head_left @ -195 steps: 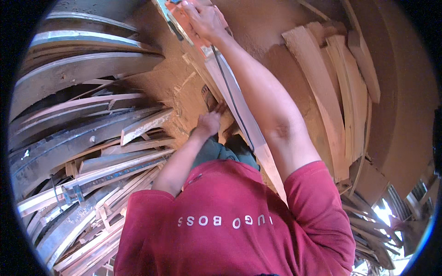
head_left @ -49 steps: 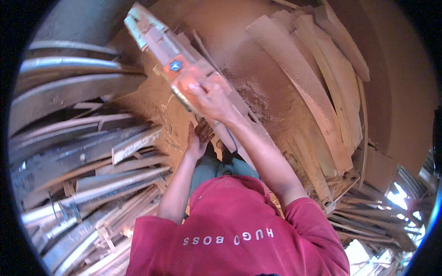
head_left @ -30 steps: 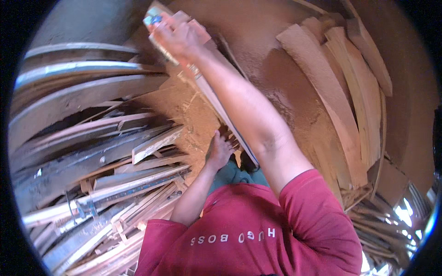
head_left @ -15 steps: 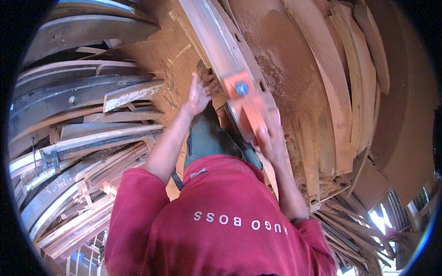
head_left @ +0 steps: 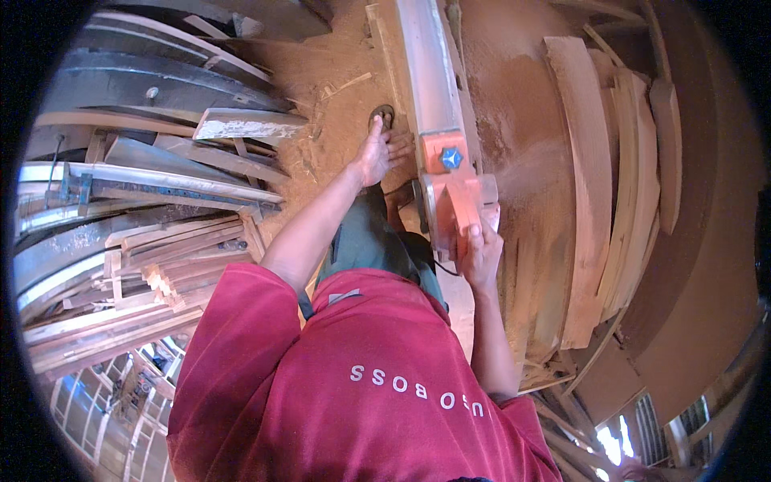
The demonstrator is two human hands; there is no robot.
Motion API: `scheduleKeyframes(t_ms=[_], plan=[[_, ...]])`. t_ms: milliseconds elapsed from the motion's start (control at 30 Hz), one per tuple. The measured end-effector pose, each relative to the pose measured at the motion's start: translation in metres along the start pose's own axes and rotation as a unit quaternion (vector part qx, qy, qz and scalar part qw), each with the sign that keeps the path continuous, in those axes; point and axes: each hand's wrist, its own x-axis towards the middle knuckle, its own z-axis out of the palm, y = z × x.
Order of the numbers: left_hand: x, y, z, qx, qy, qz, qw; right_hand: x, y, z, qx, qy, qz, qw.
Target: The person uses an electric hand planer to smooth the surface of a wooden beam, checking the progress by hand and using a mallet and chisel to adjust wood pieces on the workbench.
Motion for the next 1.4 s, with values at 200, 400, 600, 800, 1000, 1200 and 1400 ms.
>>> scheduleKeyframes(t_ms=[200,400,600,800,1000,1200,1400], plan=[[0.000,0.001,0.003,-0.018,0.043,-0.020,0.999,0.069,-0.054,0.017,-0.050,0.028,-0.050,0.997],[0.010,0.001,-0.014,-0.088,-0.006,-0.064,0.994,0.140,-0.097,0.035,-0.058,0.022,-0.036,0.997],[-0.010,0.019,0.013,-0.079,0.026,-0.034,0.996,0.224,-0.119,0.059,-0.064,0.086,-0.109,0.988],[-0.019,0.051,0.037,0.158,-0.021,-0.034,0.987,0.326,-0.155,0.077,-0.081,0.076,-0.139,0.984],[-0.017,0.073,0.044,0.194,-0.039,-0.003,0.980,0.405,-0.202,0.104,-0.048,0.061,-0.202,0.976],[-0.014,0.055,0.037,0.188,-0.030,0.013,0.982,0.474,-0.225,0.118,-0.129,0.070,-0.125,0.981],[-0.011,0.039,0.019,0.069,-0.016,-0.050,0.996,0.447,-0.208,0.102,-0.114,0.109,-0.185,0.970]])
